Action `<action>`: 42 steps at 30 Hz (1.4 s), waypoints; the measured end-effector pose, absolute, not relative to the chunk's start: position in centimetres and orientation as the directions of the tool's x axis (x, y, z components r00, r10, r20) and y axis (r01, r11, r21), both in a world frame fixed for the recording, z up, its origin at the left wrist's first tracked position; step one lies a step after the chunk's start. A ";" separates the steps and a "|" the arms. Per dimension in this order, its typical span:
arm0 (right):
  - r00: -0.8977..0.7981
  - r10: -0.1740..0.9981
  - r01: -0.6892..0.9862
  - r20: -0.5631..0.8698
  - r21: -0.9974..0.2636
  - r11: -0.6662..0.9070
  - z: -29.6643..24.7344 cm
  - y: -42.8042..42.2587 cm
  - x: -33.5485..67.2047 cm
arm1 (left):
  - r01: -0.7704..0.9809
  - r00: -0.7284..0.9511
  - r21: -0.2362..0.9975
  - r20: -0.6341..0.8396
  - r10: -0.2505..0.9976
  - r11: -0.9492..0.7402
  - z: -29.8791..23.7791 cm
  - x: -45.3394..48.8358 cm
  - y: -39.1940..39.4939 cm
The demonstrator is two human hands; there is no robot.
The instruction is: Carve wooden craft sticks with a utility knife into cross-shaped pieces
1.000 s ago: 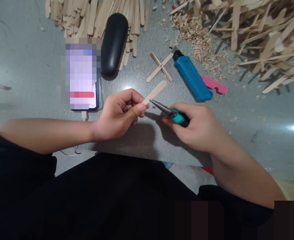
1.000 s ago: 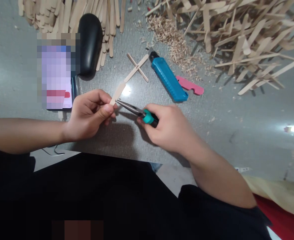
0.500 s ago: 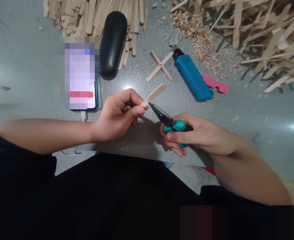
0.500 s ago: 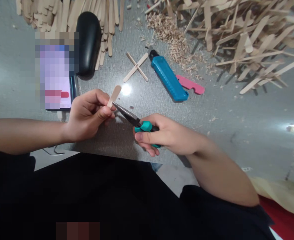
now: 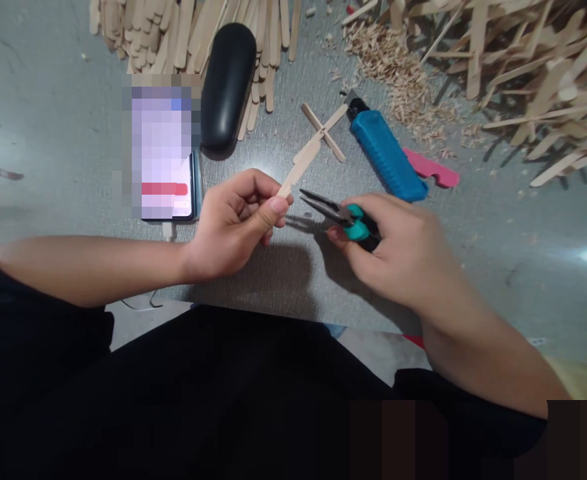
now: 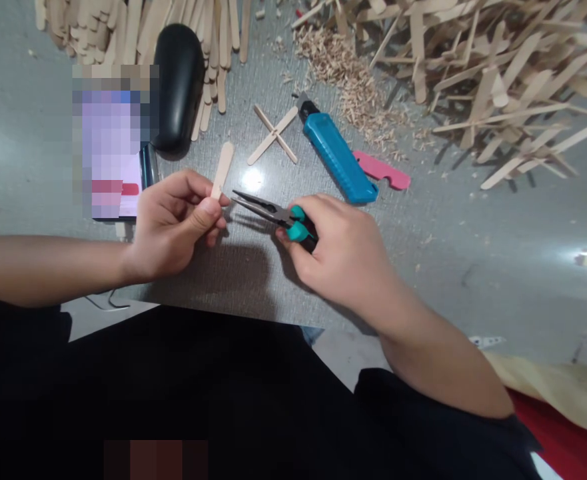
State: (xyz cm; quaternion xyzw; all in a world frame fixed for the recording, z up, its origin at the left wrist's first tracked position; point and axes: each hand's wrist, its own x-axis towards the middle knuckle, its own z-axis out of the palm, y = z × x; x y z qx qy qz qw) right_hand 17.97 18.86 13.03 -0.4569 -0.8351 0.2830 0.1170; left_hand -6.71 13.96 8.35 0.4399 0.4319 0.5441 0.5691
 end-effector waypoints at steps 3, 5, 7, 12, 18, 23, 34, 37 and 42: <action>-0.589 0.808 0.671 -0.010 -0.563 0.482 12.4 18.8 18.0 | -0.228 0.047 0.974 0.003 0.999 0.008 8.4 -6.7 13.9; -0.602 0.799 0.671 0.002 -0.541 0.507 12.2 18.8 18.0 | -0.223 0.045 0.975 0.008 0.999 0.002 8.4 -6.7 13.9; -0.608 0.794 0.681 0.013 -0.506 0.529 12.1 18.9 18.0 | -0.218 0.041 0.976 0.004 0.999 0.005 8.3 -6.7 13.9; -0.603 0.797 0.726 0.042 -0.385 0.570 12.1 18.8 18.0 | -0.205 0.033 0.979 -0.010 0.999 0.017 8.3 -6.7 13.9; -0.617 0.783 0.726 0.077 -0.329 0.604 11.6 18.8 18.2 | -0.180 -0.012 0.983 -0.024 1.000 0.022 8.5 -6.6 14.1; -0.587 0.809 0.750 0.029 -0.356 0.557 12.0 19.2 18.3 | -0.173 -0.022 0.985 -0.024 0.999 0.020 8.5 -6.6 14.1; -0.576 0.814 0.719 -0.079 -0.523 0.458 13.3 19.2 18.1 | -0.137 -0.017 0.990 0.029 0.999 -0.031 8.2 -6.4 13.8; -0.575 0.811 0.716 -0.107 -0.546 0.435 13.3 19.2 18.1 | -0.128 -0.014 0.990 0.061 0.998 -0.062 8.3 -6.5 13.7; -0.586 0.800 0.696 -0.132 -0.587 0.413 13.3 19.3 18.1 | -0.102 -0.012 0.990 0.096 0.995 -0.096 8.4 -6.4 13.7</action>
